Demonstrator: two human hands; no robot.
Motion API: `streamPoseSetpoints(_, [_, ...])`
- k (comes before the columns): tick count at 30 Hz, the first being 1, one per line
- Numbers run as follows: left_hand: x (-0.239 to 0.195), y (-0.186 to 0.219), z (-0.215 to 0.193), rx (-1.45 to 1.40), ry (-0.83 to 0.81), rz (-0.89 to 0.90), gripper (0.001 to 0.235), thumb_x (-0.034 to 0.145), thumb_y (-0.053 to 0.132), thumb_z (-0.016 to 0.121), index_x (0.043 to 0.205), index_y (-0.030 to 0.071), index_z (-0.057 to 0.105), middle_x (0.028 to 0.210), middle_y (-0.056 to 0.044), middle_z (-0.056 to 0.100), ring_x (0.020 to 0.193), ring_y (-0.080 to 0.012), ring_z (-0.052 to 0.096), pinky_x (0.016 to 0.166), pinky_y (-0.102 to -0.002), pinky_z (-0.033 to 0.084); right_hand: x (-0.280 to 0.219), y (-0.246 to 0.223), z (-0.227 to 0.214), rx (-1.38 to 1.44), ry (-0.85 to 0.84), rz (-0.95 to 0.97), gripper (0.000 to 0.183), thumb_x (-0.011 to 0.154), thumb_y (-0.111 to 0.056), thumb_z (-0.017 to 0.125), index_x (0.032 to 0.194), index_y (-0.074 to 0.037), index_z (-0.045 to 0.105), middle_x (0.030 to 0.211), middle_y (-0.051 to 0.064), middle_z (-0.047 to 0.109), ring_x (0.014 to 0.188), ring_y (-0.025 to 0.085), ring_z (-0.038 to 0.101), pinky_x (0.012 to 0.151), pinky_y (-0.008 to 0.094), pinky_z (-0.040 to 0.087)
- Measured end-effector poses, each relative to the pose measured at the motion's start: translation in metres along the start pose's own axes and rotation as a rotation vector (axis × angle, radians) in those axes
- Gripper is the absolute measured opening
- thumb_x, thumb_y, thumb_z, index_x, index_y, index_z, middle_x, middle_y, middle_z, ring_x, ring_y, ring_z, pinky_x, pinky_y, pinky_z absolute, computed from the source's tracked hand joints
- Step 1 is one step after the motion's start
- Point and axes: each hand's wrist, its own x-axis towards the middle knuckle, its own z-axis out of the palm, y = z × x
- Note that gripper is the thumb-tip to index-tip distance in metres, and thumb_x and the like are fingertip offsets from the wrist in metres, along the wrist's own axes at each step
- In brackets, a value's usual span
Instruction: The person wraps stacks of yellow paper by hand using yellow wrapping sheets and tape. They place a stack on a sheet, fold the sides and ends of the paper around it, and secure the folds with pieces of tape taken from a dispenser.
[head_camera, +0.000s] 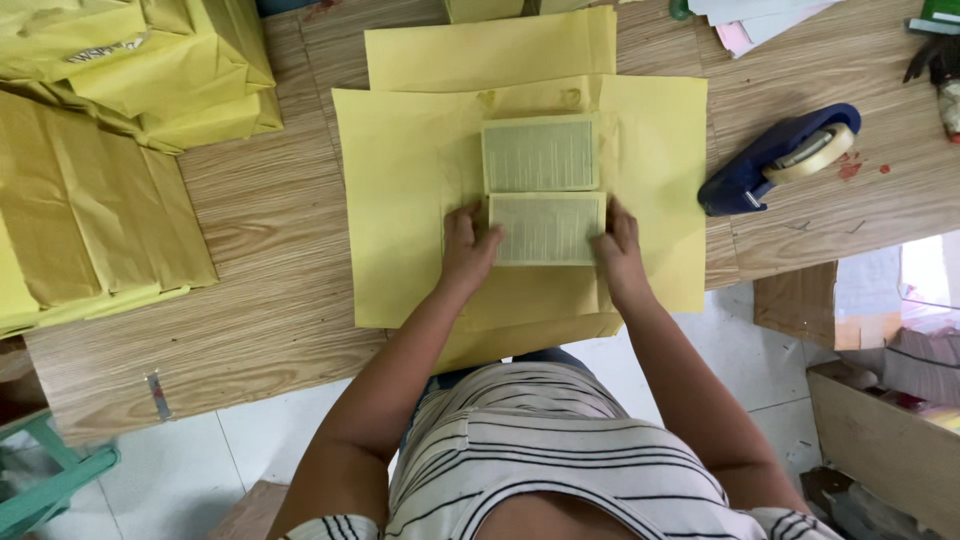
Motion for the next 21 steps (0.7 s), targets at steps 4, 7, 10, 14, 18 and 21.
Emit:
streamPoseSetpoints(4, [0.003, 0.011, -0.006, -0.223, 0.047, 0.113, 0.077, 0.102, 0.045, 0.051, 0.159, -0.001, 0.025, 0.155, -0.027, 0.032, 0.148, -0.0445, 0.035, 0.123, -0.054, 0.033, -0.007, -0.039, -0.003, 0.24, -0.136, -0.119, 0.075, 0.096, -0.012, 0.046, 0.165, -0.006, 0.017, 0.168, 0.029, 0.016, 0.156, 0.047, 0.011, 0.128, 0.057, 0.011])
streamPoseSetpoints(7, [0.044, 0.023, -0.024, -0.19, 0.156, 0.35, 0.062, 0.107, 0.043, 0.043, 0.15, -0.002, 0.039, 0.145, -0.028, 0.044, 0.14, -0.045, 0.042, 0.118, -0.054, 0.035, -0.002, -0.039, -0.008, 0.216, -0.173, -0.155, 0.072, 0.098, -0.014, 0.043, 0.165, -0.007, 0.017, 0.17, 0.025, 0.018, 0.157, 0.043, 0.01, 0.129, 0.055, 0.01])
streamPoseSetpoints(10, [0.102, 0.025, -0.04, -0.025, 0.087, 0.445, 0.073, 0.104, 0.06, 0.021, 0.146, 0.01, 0.053, 0.143, -0.018, 0.053, 0.14, -0.0399, 0.043, 0.117, -0.053, 0.031, -0.003, -0.027, -0.013, 0.205, -0.2, -0.162, 0.068, 0.103, -0.02, 0.041, 0.165, -0.008, 0.017, 0.17, 0.022, 0.018, 0.157, 0.04, 0.01, 0.129, 0.054, 0.009])
streamPoseSetpoints(14, [0.173, 0.003, -0.033, 0.38, -0.074, 0.201, 0.083, 0.105, 0.063, -0.004, 0.161, 0.013, 0.034, 0.163, -0.012, 0.04, 0.149, -0.0361, 0.026, 0.116, -0.068, 0.017, -0.009, -0.038, -0.009, 0.22, -0.208, -0.122, 0.066, 0.106, -0.025, 0.046, 0.166, -0.018, 0.019, 0.172, 0.014, 0.019, 0.158, 0.035, 0.011, 0.129, 0.051, 0.012])
streamPoseSetpoints(18, [0.174, -0.007, -0.023, 0.309, -0.007, 0.211, 0.087, 0.103, 0.068, -0.007, 0.157, 0.018, 0.04, 0.16, -0.005, 0.043, 0.144, -0.0265, 0.031, 0.117, -0.061, 0.011, 0.001, -0.031, 0.0, 0.275, -0.199, -0.123, 0.067, 0.105, -0.025, 0.047, 0.166, -0.018, 0.019, 0.171, 0.017, 0.02, 0.158, 0.038, 0.012, 0.129, 0.054, 0.014])
streamPoseSetpoints(21, [0.173, -0.005, -0.022, 0.24, 0.009, 0.227, 0.088, 0.101, 0.068, -0.011, 0.15, 0.03, 0.05, 0.156, 0.001, 0.048, 0.143, -0.0216, 0.033, 0.118, -0.057, 0.01, 0.001, -0.025, 0.003, 0.267, -0.184, -0.123, 0.067, 0.106, -0.025, 0.047, 0.166, -0.018, 0.019, 0.171, 0.017, 0.021, 0.157, 0.039, 0.014, 0.129, 0.054, 0.015])
